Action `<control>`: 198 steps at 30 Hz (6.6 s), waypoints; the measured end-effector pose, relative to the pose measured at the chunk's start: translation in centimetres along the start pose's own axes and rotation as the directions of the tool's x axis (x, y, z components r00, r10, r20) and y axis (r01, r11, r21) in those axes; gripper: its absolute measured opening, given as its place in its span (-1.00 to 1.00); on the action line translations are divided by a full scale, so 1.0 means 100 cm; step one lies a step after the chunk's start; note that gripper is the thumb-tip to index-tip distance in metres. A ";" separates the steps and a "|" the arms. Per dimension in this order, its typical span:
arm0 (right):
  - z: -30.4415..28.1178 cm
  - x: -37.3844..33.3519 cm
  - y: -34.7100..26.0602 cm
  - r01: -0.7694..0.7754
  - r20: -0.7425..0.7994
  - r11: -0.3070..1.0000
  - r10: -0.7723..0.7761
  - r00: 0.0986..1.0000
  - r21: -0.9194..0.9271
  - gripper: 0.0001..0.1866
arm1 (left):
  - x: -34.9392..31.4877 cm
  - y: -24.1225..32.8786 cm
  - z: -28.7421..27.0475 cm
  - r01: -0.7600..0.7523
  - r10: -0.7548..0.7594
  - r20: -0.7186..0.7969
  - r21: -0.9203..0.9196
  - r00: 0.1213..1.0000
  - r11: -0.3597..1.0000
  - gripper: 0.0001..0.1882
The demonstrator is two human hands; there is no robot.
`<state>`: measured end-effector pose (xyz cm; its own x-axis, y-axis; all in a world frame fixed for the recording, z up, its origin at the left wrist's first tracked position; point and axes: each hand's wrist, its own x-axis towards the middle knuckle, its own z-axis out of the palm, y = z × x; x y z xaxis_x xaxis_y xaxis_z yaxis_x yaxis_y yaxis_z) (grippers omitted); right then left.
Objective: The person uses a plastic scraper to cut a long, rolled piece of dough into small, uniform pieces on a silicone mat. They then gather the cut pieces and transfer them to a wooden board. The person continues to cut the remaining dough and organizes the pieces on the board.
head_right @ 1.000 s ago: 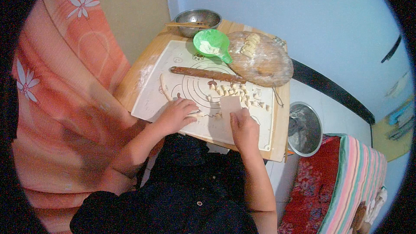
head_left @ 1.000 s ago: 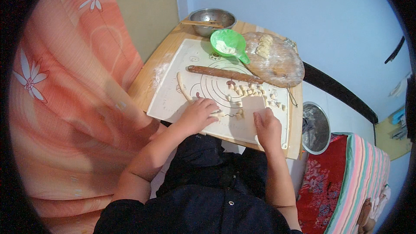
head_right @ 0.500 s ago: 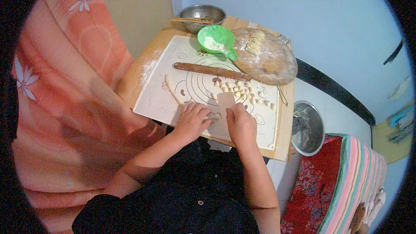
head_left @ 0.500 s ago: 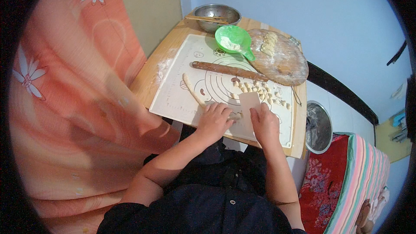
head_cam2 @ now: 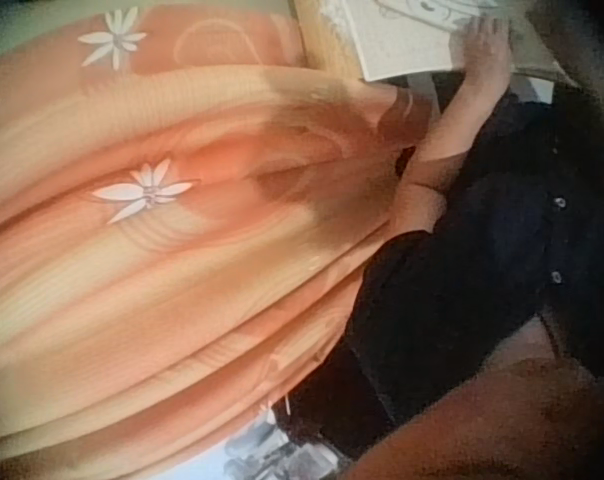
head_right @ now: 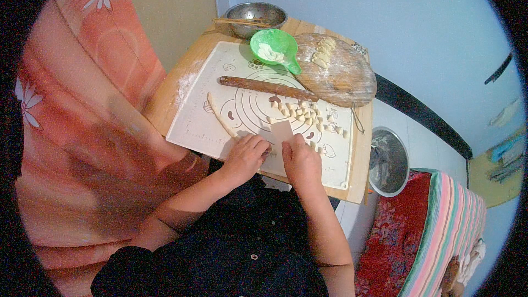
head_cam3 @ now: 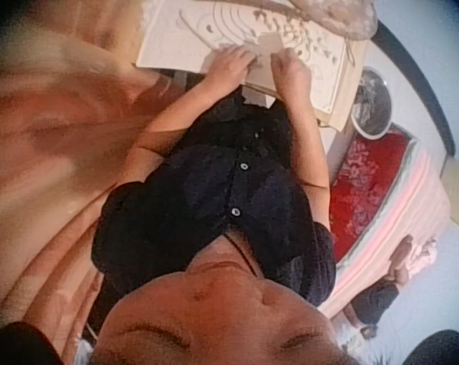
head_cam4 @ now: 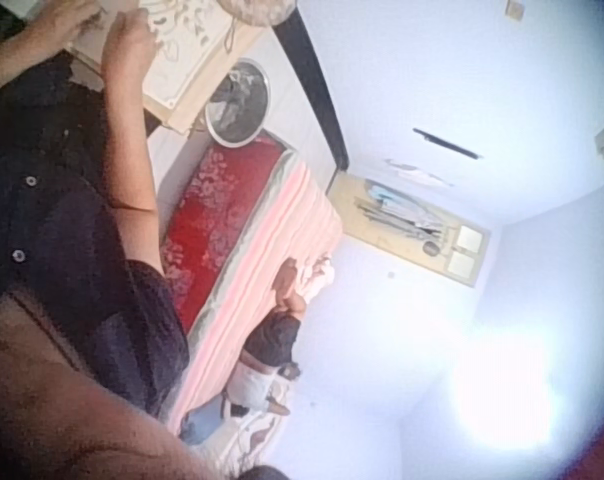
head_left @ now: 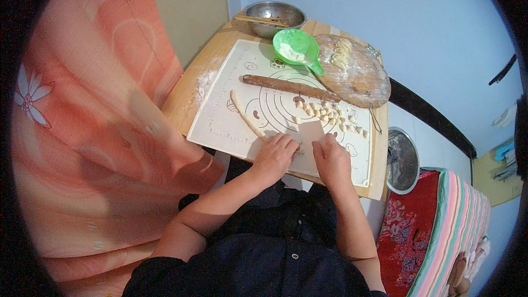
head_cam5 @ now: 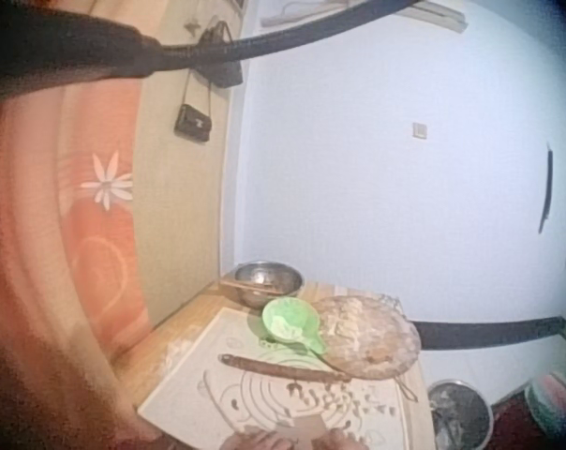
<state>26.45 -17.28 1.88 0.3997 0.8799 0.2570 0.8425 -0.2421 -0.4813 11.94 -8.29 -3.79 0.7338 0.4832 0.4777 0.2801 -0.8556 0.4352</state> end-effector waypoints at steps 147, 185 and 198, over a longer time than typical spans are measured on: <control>0.052 0.054 -0.032 0.189 0.124 0.975 -0.174 0.977 -0.115 -0.74 | -0.017 -0.037 -0.021 0.163 -0.153 -0.110 0.087 0.982 0.983 -0.76; 0.053 0.081 -0.041 0.164 -0.003 0.986 -0.164 0.986 -0.019 -0.77 | -0.022 -0.051 -0.038 0.204 -0.179 -0.170 0.139 0.969 0.969 -0.78; 0.060 0.057 -0.058 0.134 0.154 0.983 -0.114 0.981 -0.128 -0.77 | -0.024 -0.046 -0.034 0.203 -0.175 -0.173 0.164 0.969 0.965 -0.80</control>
<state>21.62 -8.41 1.12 0.2406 0.9541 0.1783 0.9278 -0.1721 -0.3312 6.83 -4.88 -4.34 0.5553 0.6500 0.5189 0.5208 -0.7582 0.3923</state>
